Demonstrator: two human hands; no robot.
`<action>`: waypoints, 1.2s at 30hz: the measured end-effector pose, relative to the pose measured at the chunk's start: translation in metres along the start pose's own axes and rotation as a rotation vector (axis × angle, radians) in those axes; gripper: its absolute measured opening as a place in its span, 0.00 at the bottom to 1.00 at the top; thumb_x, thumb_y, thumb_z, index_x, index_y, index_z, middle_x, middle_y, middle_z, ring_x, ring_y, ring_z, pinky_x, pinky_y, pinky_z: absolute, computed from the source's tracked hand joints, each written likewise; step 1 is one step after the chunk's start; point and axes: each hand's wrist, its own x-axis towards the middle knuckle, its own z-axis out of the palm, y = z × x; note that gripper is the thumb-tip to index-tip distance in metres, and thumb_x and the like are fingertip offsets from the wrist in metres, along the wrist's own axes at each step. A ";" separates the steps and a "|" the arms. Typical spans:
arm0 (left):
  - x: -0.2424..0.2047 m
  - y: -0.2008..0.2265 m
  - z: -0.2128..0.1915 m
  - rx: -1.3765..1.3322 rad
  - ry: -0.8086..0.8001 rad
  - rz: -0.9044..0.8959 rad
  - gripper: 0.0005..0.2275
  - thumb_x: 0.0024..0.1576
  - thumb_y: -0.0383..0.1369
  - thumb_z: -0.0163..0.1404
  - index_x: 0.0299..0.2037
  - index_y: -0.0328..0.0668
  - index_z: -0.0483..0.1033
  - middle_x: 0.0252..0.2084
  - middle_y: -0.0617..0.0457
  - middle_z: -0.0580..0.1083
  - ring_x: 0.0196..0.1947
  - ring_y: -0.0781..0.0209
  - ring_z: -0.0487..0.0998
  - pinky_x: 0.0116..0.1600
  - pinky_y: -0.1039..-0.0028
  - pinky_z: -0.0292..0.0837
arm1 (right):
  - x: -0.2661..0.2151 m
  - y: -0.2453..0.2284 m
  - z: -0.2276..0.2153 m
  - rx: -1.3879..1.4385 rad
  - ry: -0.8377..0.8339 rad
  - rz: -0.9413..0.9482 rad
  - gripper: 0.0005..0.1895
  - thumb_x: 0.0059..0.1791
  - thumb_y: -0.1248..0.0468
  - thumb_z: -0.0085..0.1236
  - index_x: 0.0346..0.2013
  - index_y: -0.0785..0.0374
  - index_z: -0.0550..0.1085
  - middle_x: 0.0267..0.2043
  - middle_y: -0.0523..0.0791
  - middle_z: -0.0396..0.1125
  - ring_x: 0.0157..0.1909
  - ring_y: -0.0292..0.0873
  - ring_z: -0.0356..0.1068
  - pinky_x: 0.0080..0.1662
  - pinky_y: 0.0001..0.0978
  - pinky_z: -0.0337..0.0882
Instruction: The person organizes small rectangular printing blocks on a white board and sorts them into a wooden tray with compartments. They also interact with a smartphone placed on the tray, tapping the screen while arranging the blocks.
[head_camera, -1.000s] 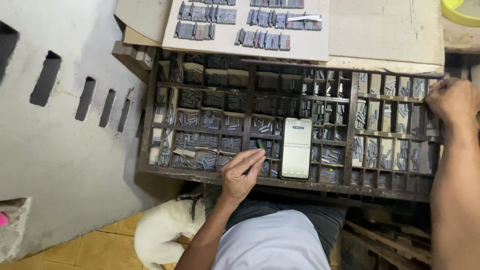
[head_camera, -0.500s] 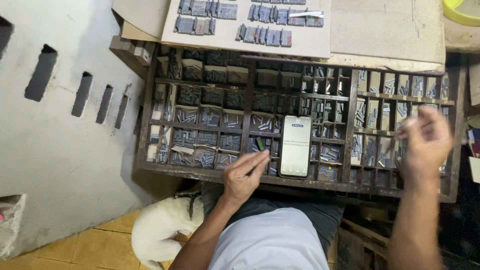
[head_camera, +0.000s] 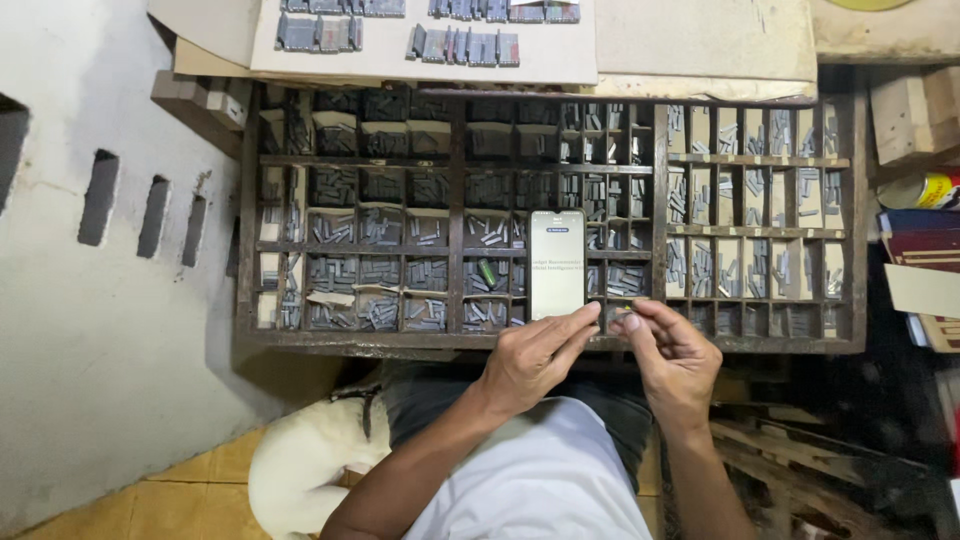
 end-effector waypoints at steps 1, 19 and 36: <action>-0.002 -0.002 0.001 0.002 0.002 0.000 0.13 0.56 0.20 0.59 0.51 0.38 0.83 0.41 0.46 0.84 0.39 0.51 0.86 0.37 0.66 0.84 | -0.002 -0.002 0.001 0.001 -0.003 0.000 0.11 0.51 0.78 0.58 0.49 0.76 0.76 0.37 0.58 0.76 0.41 0.47 0.78 0.46 0.41 0.81; -0.018 -0.013 -0.004 0.199 -0.194 0.308 0.17 0.61 0.21 0.58 0.60 0.28 0.72 0.54 0.43 0.80 0.46 0.55 0.87 0.50 0.69 0.83 | -0.013 -0.026 -0.005 -0.146 -0.198 -0.109 0.08 0.51 0.72 0.57 0.41 0.66 0.82 0.42 0.47 0.78 0.45 0.40 0.77 0.52 0.28 0.75; -0.009 -0.042 -0.013 0.037 0.077 0.057 0.17 0.58 0.23 0.61 0.58 0.38 0.75 0.45 0.50 0.83 0.44 0.64 0.87 0.53 0.74 0.84 | 0.310 0.068 -0.161 -1.445 -0.135 -0.230 0.33 0.45 0.68 0.54 0.67 0.57 0.71 0.49 0.63 0.68 0.50 0.66 0.70 0.40 0.62 0.72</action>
